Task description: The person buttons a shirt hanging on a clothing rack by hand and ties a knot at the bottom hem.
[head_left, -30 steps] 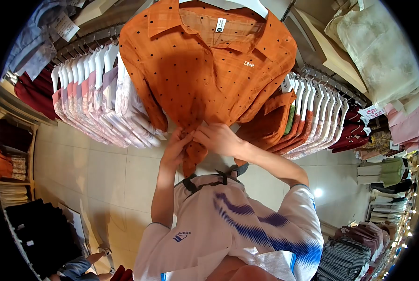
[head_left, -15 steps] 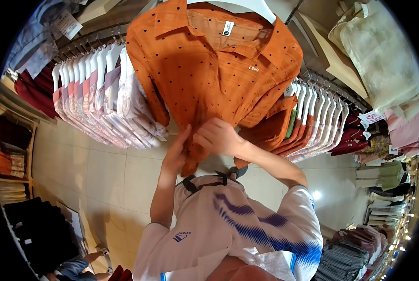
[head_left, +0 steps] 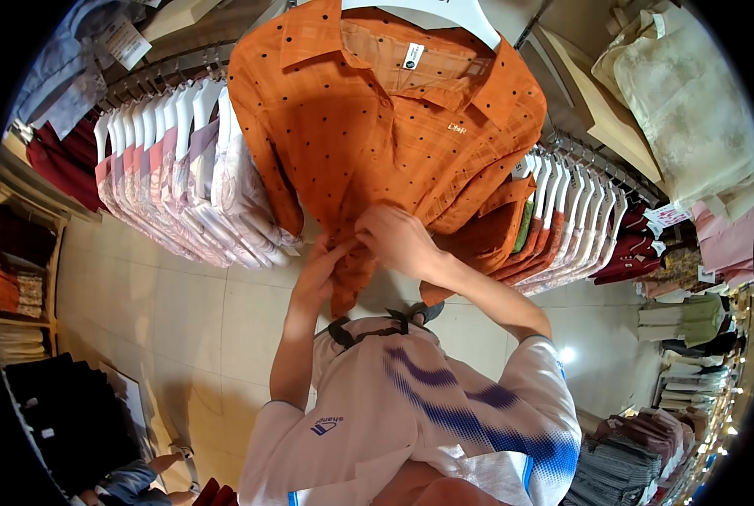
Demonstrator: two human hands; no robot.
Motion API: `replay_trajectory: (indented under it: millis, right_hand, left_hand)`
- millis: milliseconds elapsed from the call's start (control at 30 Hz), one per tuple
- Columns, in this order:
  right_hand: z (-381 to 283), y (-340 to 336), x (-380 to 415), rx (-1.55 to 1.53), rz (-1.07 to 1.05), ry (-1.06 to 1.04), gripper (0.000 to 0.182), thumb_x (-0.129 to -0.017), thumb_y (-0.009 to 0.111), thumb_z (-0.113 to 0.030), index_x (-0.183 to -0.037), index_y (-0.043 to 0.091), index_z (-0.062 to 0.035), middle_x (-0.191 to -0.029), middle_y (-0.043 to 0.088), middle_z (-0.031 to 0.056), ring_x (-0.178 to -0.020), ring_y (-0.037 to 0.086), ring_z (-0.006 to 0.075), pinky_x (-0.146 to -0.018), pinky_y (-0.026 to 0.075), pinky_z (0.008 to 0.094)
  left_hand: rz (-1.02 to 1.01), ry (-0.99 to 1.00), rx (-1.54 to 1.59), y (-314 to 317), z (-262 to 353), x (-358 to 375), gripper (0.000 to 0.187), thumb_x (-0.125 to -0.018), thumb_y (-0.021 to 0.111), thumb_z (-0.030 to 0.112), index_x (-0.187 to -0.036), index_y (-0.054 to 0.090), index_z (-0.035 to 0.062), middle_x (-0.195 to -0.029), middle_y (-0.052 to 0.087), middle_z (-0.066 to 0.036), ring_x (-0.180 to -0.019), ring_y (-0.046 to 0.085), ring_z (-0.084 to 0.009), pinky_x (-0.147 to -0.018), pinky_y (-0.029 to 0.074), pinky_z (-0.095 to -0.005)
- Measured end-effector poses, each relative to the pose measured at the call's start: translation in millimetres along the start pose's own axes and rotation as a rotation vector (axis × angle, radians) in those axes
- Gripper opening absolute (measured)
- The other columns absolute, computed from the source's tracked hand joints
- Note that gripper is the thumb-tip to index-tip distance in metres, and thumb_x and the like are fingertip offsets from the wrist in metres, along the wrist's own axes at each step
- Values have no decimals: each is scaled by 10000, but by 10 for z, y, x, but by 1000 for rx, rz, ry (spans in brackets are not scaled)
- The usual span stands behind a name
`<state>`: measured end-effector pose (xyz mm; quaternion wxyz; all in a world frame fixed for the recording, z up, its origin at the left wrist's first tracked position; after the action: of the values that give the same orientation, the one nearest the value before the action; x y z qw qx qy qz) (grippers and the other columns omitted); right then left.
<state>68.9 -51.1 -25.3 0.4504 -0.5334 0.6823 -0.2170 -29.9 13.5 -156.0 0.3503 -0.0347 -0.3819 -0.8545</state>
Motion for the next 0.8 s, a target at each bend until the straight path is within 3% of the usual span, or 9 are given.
replay_trajectory:
  millis: [167,333,400,500,533,600,800]
  right_hand:
    - [56,99,80,41,-100,-109,201,-843,642,-98,-1026,608,-23,-973,614,95,-963,574,304,-817,488,405]
    - [138,186,112,-29,-129,-136,263,-824,648,-103,-1074,616,-28,-1031,638,78,-1005,545,284,-860,453,391]
    - [132,313,150,148,-403,-83,244,-825,640,-138,-1053,637,-53,-1032,653,61,-1015,512,243,-901,381,354]
    - [96,322,171,216,-502,-58,197,-851,619,-175,-1017,656,-75,-1024,661,45,-1025,479,214,-917,317,330]
    - [118,332,182,215,-500,-57,197,-851,619,-175,-1017,656,-75,-1024,661,45,-1025,479,214,-917,317,330]
    - [150,313,178,35,-416,-80,79,-863,563,-115,-875,622,-64,-893,611,71,-1023,481,233,-909,326,350]
    - [235,253,187,-226,-318,-138,124,-882,596,-151,-952,663,-73,-859,602,66,-1003,494,249,-927,358,376]
  left_hand:
    - [12,138,-72,13,139,39,328,-893,665,36,-1195,542,2,-1061,649,-77,-942,654,-158,-752,558,-271]
    - [92,94,-129,5,141,92,314,-872,693,42,-1145,547,-7,-1066,648,-77,-926,649,-143,-743,548,-255]
    - [110,86,-214,-9,134,104,313,-868,700,42,-1134,543,-7,-1068,647,-79,-930,647,-141,-750,546,-255]
    - [8,119,-207,62,149,118,333,-861,709,42,-1142,536,-9,-1068,643,-81,-943,640,-137,-760,542,-255]
    - [5,94,-275,29,124,106,335,-861,707,43,-1146,541,-14,-1070,642,-81,-946,637,-137,-771,538,-255]
    - [2,70,-343,18,102,103,336,-861,706,44,-1151,547,-18,-1072,642,-81,-950,634,-137,-782,534,-255]
    - [-70,167,-318,82,134,127,350,-866,694,45,-1176,546,-23,-1093,638,-81,-971,621,-130,-831,516,-258]
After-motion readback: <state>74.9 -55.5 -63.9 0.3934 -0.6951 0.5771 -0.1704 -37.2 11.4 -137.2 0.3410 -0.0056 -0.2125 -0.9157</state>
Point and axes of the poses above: each hand's wrist, its own x-axis away from the middle knuckle, its own y-axis out of the palm, z = x × y, the point moved 8 cm from there along -x, towards the middle knuckle
